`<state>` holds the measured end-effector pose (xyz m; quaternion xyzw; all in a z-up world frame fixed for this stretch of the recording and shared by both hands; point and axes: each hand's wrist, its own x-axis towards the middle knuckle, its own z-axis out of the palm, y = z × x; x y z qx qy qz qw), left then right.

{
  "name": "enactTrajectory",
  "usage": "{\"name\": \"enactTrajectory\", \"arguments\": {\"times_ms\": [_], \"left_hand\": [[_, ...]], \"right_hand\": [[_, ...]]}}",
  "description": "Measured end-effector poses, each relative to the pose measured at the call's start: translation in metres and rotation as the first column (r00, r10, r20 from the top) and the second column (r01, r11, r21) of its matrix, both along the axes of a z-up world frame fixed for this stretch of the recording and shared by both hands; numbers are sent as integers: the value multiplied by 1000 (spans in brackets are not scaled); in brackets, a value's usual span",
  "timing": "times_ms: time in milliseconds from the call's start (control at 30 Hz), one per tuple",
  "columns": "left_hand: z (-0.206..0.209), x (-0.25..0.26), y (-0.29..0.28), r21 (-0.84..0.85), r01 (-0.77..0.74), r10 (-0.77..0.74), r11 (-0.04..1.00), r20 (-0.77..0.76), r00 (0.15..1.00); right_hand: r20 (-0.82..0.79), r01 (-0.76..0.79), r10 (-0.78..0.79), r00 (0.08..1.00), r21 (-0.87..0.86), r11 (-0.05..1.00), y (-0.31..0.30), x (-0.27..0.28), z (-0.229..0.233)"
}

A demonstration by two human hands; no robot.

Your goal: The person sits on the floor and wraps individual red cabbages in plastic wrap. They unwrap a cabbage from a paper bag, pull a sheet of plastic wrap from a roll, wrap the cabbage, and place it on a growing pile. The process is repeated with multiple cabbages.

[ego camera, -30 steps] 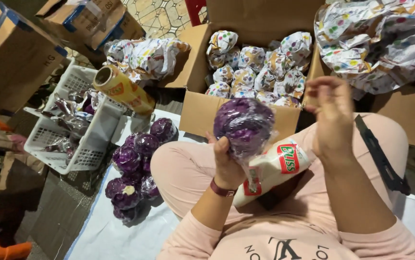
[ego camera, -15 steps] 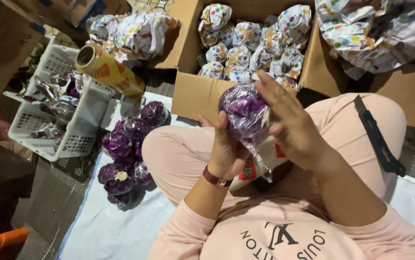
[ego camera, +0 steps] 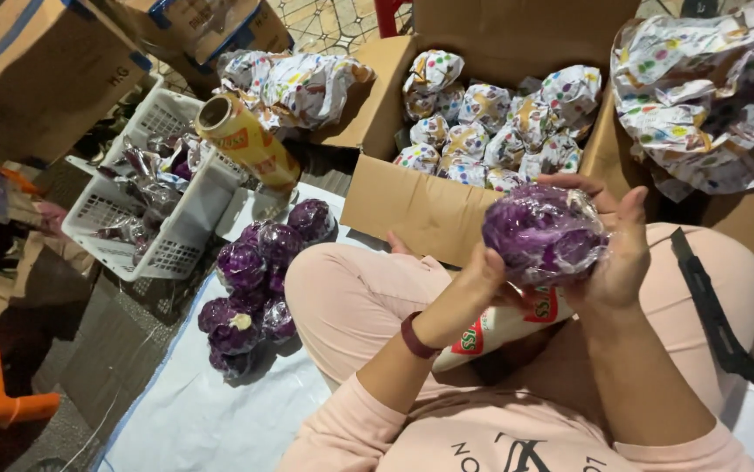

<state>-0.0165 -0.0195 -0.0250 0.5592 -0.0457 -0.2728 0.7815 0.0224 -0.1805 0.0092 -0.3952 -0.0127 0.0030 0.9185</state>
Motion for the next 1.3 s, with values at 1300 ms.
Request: {"name": "enactTrajectory", "arguments": {"times_ms": [1300], "left_hand": [[-1,-3,-5,93,-527,267,845,781,565]], "right_hand": [[238,272,-138,961,-741,614,-37,-26,13]]}}
